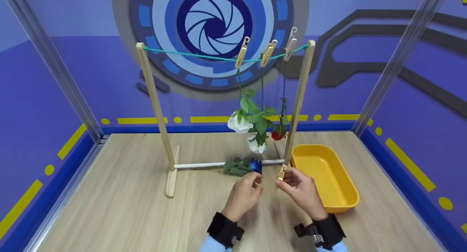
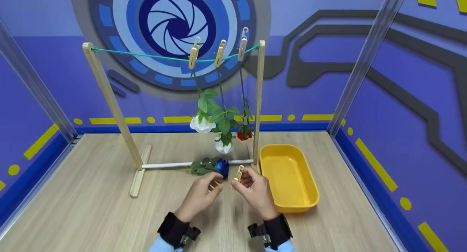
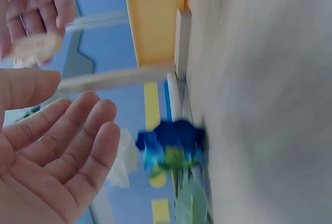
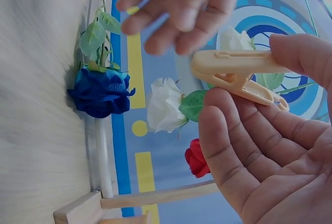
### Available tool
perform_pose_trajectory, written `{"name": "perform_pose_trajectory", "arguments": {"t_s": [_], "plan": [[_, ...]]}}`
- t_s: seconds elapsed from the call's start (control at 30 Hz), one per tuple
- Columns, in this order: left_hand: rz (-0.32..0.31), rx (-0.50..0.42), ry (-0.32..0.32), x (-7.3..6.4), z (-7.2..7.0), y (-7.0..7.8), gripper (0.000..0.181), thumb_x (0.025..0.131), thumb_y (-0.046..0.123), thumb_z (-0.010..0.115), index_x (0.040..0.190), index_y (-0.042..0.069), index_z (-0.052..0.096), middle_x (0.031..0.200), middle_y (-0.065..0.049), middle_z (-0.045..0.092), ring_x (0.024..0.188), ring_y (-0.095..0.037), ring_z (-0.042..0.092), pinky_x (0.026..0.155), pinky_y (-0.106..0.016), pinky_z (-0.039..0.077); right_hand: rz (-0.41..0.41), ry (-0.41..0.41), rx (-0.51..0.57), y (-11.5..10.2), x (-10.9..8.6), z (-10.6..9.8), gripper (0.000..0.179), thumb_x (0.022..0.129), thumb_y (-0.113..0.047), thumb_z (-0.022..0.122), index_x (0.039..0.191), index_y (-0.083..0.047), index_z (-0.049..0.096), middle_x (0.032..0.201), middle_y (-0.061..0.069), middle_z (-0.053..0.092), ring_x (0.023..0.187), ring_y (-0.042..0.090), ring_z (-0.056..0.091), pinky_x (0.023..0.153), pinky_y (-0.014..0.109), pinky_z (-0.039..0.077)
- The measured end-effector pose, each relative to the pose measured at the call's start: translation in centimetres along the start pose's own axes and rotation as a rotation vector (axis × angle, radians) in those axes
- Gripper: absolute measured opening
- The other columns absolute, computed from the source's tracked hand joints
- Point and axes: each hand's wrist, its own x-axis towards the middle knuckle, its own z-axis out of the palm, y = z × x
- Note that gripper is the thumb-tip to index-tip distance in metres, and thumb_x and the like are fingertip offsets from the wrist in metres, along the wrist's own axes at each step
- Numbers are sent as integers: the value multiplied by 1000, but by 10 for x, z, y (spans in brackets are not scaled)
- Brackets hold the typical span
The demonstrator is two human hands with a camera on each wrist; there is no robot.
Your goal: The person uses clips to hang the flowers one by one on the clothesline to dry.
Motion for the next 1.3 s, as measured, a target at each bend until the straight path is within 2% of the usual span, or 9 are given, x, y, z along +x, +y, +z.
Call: {"name": "perform_pose_trajectory", "arguments": {"t_s": [0.13, 0.37, 0.57, 0.77, 0.9, 1.03, 1.13, 1.3], "plan": [[-38, 66, 24, -2, -15, -18, 17, 94, 3, 71, 111, 3, 70, 104, -14, 71, 91, -27, 71, 76, -33, 59, -14, 2, -10, 1, 0, 0, 22, 89, -5, 81, 107, 0, 70, 92, 7, 72, 78, 15, 68, 72, 23, 57], [-167, 146, 60, -5, -41, -49, 26, 95, 3, 70, 120, -5, 68, 114, -21, 68, 106, -36, 67, 89, -48, 57, -19, 4, -13, 1, 1, -1, 22, 87, -7, 83, 105, -3, 71, 89, 6, 71, 78, 15, 68, 73, 22, 58], [-186, 203, 86, -2, -52, -69, 39, 93, 2, 72, 128, -11, 62, 123, -27, 64, 114, -43, 64, 97, -53, 53, 17, 1, -15, 0, 1, -1, 22, 88, -8, 83, 106, -3, 71, 90, 6, 70, 79, 16, 67, 74, 23, 57], [-197, 257, 77, 2, -57, -78, 43, 92, 1, 73, 131, -11, 61, 127, -26, 62, 119, -42, 61, 102, -53, 51, 49, -2, -13, 0, 1, -1, 24, 88, -7, 82, 108, -1, 70, 91, 6, 70, 80, 17, 67, 74, 23, 58], [-210, 306, 48, 4, -57, -81, 46, 94, 4, 72, 136, -10, 59, 136, -27, 59, 127, -43, 54, 108, -57, 44, 51, -2, -22, -1, 1, -2, 25, 89, -8, 81, 110, 0, 70, 93, 7, 70, 81, 16, 66, 75, 23, 57], [-251, 305, -6, 4, -55, -82, 47, 98, 7, 68, 142, -7, 56, 146, -27, 53, 136, -43, 47, 113, -60, 37, 51, 1, -35, 0, 1, -2, 27, 89, -10, 82, 111, -1, 70, 94, 6, 71, 81, 16, 66, 75, 23, 57], [-264, 299, -32, 4, -53, -82, 46, 99, 7, 65, 143, -5, 56, 148, -27, 52, 139, -43, 46, 112, -61, 36, 46, 2, -34, 1, 1, -3, 27, 89, -10, 82, 111, -1, 70, 94, 6, 71, 81, 15, 66, 74, 23, 57], [-248, 338, -36, 5, -51, -84, 45, 98, 6, 65, 141, -5, 58, 144, -26, 56, 134, -44, 49, 106, -62, 40, 19, 1, -33, 2, 0, -3, 25, 88, -9, 83, 109, -2, 71, 91, 5, 71, 80, 15, 67, 73, 22, 57]]}}
